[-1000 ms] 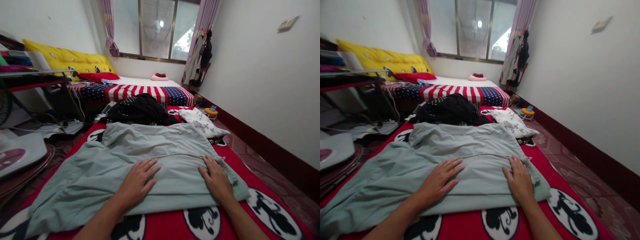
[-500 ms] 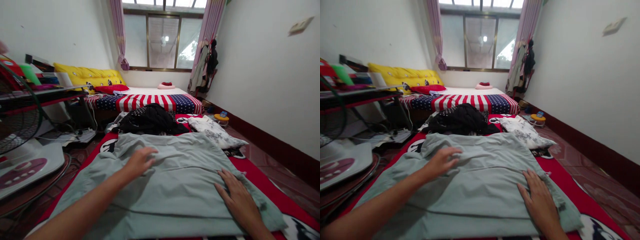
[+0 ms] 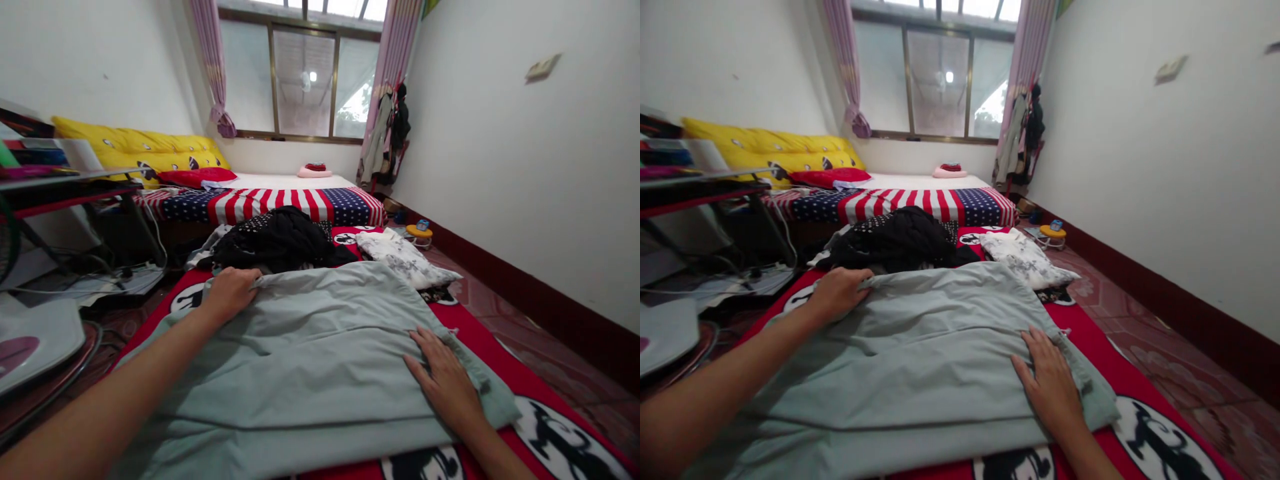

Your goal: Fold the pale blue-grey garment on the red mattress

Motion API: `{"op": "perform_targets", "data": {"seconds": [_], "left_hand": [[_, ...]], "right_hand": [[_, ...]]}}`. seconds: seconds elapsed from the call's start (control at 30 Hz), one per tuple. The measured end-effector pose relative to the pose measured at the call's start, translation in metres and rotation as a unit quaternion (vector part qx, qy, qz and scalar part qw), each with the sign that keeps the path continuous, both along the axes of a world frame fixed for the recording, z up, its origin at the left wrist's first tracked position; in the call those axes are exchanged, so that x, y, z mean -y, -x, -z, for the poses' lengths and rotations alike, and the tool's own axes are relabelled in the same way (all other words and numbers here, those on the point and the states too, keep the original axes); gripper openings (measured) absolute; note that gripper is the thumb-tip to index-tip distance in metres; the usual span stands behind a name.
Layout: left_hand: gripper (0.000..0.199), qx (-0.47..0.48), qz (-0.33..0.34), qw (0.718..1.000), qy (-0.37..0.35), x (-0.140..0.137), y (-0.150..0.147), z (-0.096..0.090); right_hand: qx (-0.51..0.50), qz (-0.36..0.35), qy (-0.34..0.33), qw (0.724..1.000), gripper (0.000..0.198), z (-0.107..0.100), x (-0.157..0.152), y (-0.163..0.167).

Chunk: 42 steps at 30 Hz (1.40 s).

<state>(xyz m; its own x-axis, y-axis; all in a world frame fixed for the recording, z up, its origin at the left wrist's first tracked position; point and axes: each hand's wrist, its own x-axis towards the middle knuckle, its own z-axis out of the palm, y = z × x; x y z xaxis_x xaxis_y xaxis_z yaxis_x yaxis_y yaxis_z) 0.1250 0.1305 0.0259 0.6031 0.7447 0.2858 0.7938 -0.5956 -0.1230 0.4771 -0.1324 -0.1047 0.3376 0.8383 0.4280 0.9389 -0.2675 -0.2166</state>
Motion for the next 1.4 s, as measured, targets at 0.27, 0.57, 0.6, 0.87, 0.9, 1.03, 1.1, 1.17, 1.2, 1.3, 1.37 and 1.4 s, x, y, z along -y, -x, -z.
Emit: {"op": "perform_targets", "data": {"seconds": [0.27, 0.57, 0.6, 0.87, 0.9, 1.03, 1.1, 1.17, 1.2, 1.3, 1.37, 1.4], "left_hand": [[0.027, 0.070, 0.125, 0.978, 0.151, 0.136, -0.001, 0.058], [0.014, 0.184, 0.095, 0.946, 0.250, 0.148, -0.011, 0.090], [0.015, 0.186, 0.096, 0.945, 0.252, 0.148, -0.010, 0.090], [0.014, 0.197, 0.112, 0.942, 0.247, 0.147, -0.008, 0.099], [0.013, 0.198, 0.115, 0.943, 0.242, 0.147, -0.008, 0.100], [0.015, 0.203, 0.123, 0.949, 0.208, 0.145, -0.007, 0.103], [0.017, 0.213, 0.124, 0.953, 0.175, 0.144, -0.004, 0.105], [0.019, 0.235, 0.118, 0.957, 0.120, 0.143, 0.000, 0.108], [0.019, 0.247, 0.110, 0.959, 0.087, 0.141, 0.002, 0.109], [0.019, 0.261, 0.075, 0.963, 0.007, 0.138, 0.008, 0.109], [0.020, 0.254, 0.056, 0.965, -0.013, 0.136, 0.011, 0.108], [0.020, 0.250, 0.052, 0.967, -0.014, 0.135, 0.012, 0.108]], "right_hand": [[0.005, -0.007, -0.011, 1.000, 0.046, -0.003, 0.001, 0.005], [0.016, -0.013, 0.052, 0.998, 0.038, -0.068, -0.042, 0.008], [0.011, -0.021, 0.031, 0.999, 0.037, -0.083, -0.059, 0.006], [0.072, -0.063, 0.083, 0.992, 0.057, -0.122, -0.186, -0.009], [0.074, -0.071, 0.098, 0.990, 0.057, -0.119, -0.191, -0.013], [0.082, -0.092, 0.121, 0.985, 0.030, -0.116, -0.179, -0.035], [0.090, -0.079, 0.090, 0.989, 0.026, -0.115, -0.156, -0.043], [0.099, -0.065, 0.056, 0.991, 0.030, -0.110, -0.124, -0.049], [0.100, -0.071, 0.056, 0.991, 0.030, -0.106, -0.107, -0.052], [0.073, -0.118, 0.116, 0.984, 0.034, -0.091, -0.059, -0.059], [0.042, -0.102, 0.132, 0.985, 0.035, -0.086, -0.040, -0.062], [0.033, -0.075, 0.119, 0.990, 0.034, -0.086, -0.036, -0.062]]}}
